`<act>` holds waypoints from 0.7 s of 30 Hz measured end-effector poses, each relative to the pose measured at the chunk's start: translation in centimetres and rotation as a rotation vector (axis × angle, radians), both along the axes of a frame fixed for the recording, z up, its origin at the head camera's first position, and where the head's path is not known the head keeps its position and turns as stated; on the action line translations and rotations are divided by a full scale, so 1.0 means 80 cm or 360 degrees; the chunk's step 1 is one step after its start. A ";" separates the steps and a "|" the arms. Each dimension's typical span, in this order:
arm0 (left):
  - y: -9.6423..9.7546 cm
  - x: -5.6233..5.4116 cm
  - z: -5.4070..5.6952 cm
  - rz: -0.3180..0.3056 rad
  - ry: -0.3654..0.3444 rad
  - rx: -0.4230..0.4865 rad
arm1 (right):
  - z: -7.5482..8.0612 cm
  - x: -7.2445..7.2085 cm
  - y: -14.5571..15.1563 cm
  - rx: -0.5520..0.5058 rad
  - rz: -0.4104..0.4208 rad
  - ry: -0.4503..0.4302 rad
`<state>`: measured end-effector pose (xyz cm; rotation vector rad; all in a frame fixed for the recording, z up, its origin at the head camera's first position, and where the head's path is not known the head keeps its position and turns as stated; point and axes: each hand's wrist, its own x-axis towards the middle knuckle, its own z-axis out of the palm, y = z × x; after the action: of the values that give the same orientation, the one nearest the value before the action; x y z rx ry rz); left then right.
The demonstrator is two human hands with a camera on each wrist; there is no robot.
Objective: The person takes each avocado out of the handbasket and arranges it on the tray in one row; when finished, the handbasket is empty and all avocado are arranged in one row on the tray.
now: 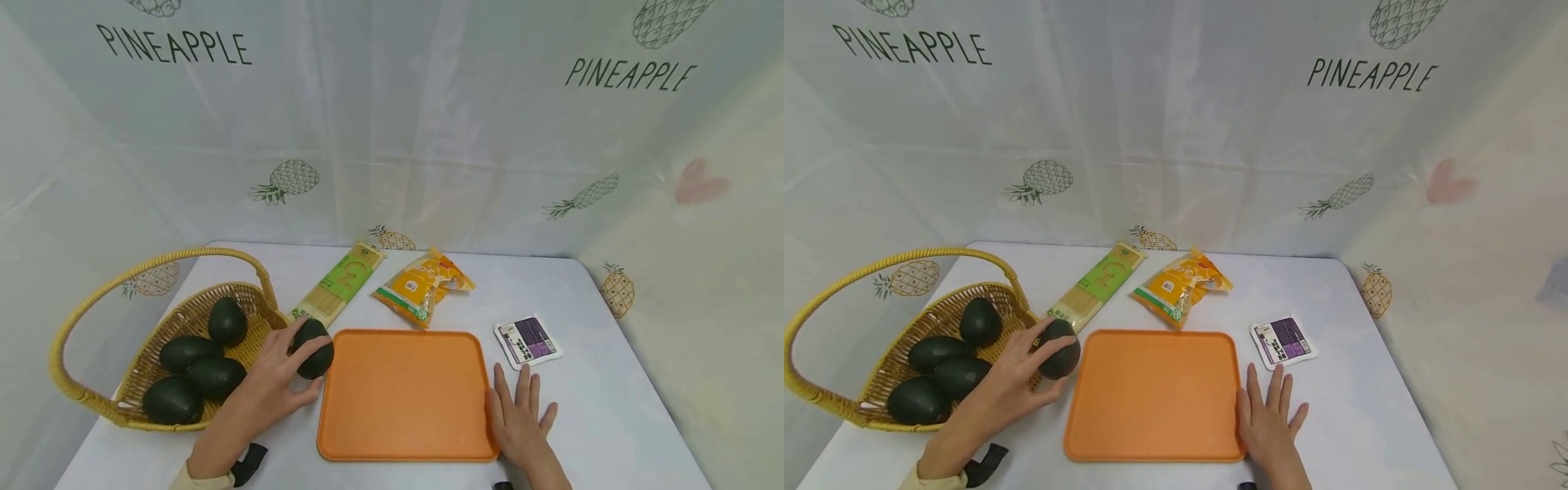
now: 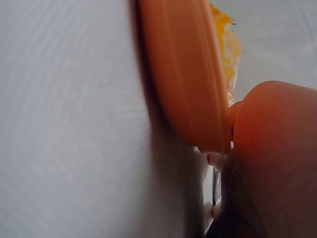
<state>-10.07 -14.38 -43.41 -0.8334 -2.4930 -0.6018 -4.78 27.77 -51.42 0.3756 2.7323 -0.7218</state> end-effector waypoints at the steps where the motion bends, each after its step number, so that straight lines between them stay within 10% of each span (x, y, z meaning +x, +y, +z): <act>1: 0.002 0.000 -0.001 -0.0007 -0.0024 0.0000 | 0.001 0.000 0.000 -0.0002 0.0000 -0.0003; 21: 0.027 -0.003 -0.015 -0.0106 -0.0329 -0.0079 | 0.000 0.000 0.000 -0.0001 0.0007 -0.0017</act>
<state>-10.32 -12.25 -44.60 -0.9175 -2.6842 -0.6824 -4.78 27.80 -51.41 0.3724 2.7219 -0.7180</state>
